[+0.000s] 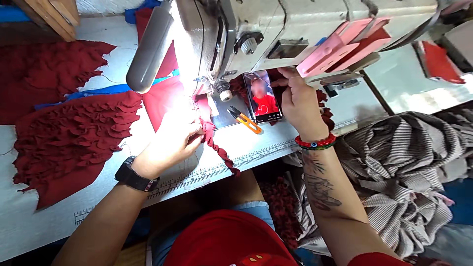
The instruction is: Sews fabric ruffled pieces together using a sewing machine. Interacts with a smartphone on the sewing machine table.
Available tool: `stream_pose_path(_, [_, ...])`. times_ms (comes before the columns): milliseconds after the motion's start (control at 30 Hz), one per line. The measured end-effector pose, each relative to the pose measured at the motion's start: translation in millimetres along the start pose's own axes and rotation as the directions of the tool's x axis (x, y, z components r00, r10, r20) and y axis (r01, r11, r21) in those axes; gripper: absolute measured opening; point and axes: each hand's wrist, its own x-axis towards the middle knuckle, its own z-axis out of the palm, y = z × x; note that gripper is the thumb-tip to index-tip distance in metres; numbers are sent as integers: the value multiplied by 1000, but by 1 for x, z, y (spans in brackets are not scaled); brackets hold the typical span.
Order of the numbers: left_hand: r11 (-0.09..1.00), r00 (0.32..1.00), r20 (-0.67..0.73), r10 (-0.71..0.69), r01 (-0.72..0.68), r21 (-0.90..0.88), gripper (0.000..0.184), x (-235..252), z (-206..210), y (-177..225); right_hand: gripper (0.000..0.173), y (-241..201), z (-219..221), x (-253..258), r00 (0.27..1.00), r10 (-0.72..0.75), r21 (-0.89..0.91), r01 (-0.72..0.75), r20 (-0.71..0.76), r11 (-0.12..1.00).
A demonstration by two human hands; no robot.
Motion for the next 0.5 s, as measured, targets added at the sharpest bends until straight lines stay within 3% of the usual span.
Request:
stream_pose_path(367, [1000, 1000, -6, 3, -3, -12, 17, 0, 0, 0, 57, -9, 5, 2, 997, 44, -91, -37, 70, 995])
stream_pose_path(500, [1000, 1000, 4, 1, -1, -7, 17, 0, -1, 1, 43, 2, 1, 0, 1000, 23, 5, -23, -21, 1000])
